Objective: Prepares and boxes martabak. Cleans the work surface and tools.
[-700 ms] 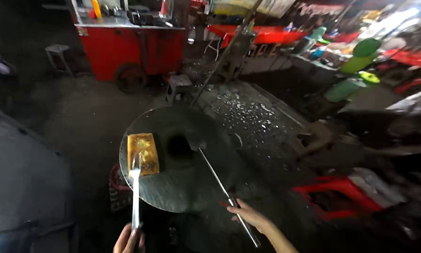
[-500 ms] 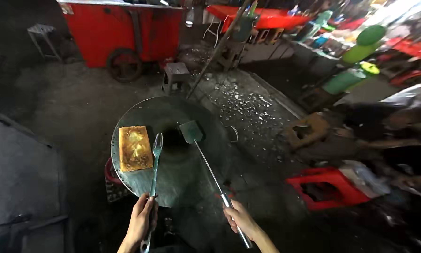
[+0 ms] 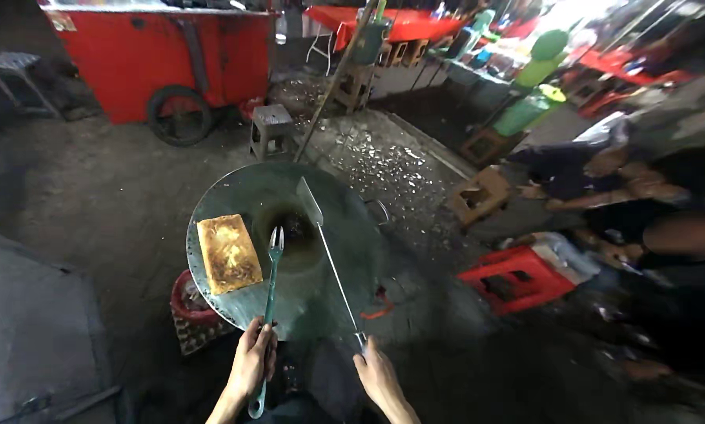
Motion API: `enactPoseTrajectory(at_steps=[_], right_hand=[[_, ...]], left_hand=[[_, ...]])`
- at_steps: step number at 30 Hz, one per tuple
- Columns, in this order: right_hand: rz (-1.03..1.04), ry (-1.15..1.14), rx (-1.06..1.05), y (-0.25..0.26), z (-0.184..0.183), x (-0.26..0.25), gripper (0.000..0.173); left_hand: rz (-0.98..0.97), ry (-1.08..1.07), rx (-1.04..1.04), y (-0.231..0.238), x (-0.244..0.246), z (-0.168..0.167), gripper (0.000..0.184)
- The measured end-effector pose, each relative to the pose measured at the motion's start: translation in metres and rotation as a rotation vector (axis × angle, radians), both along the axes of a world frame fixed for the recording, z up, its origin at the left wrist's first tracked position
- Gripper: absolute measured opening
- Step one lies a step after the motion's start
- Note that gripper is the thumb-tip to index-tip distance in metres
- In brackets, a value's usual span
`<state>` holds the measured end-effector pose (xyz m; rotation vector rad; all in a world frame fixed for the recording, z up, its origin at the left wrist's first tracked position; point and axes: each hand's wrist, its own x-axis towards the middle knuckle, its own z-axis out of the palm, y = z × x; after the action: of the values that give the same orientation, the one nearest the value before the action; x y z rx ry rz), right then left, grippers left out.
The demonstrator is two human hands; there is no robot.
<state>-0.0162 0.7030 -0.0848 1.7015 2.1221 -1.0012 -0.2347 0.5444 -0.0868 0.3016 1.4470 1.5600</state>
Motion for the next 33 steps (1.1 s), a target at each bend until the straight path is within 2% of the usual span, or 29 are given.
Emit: enactPoseTrajectory(at_steps=[2, 5, 6, 8, 11, 16, 21, 25, 28, 33], right_hand=[[0.002, 0.081, 0.086, 0.002, 0.018, 0.0, 0.047], [0.084, 0.075, -0.042, 0.006, -0.006, 0.008, 0.051], [0.077, 0.058, -0.018, 0.006, -0.003, 0.01, 0.05], [0.07, 0.106, 0.129, 0.016, 0.026, 0.011, 0.042], [0.173, 0.117, 0.185, 0.032, 0.047, 0.037, 0.028], [0.331, 0.16, 0.178, 0.05, 0.09, 0.065, 0.031], [0.451, 0.122, 0.124, 0.07, 0.102, 0.072, 0.033], [0.475, 0.057, -0.012, 0.087, 0.098, 0.062, 0.03], [0.495, 0.0, -0.109, 0.101, 0.087, 0.042, 0.03], [0.524, -0.082, -0.131, 0.132, 0.066, -0.01, 0.029]], left_hand=[[0.023, 0.013, 0.014, -0.002, -0.009, 0.001, 0.028], [0.089, 0.028, -0.001, -0.013, -0.017, 0.001, 0.029], [0.109, 0.038, -0.008, -0.015, -0.019, 0.002, 0.029], [0.177, 0.094, -0.006, -0.017, -0.031, 0.004, 0.031], [0.29, 0.222, -0.112, -0.038, -0.051, -0.002, 0.03], [0.382, 0.345, -0.327, -0.074, -0.081, -0.024, 0.032], [0.285, 0.411, -0.551, -0.082, -0.082, -0.032, 0.035], [0.209, 0.487, -0.671, -0.07, -0.087, -0.025, 0.038], [0.123, 0.519, -0.758, -0.06, -0.109, -0.011, 0.039], [-0.034, 0.635, -0.791, -0.049, -0.158, 0.005, 0.042]])
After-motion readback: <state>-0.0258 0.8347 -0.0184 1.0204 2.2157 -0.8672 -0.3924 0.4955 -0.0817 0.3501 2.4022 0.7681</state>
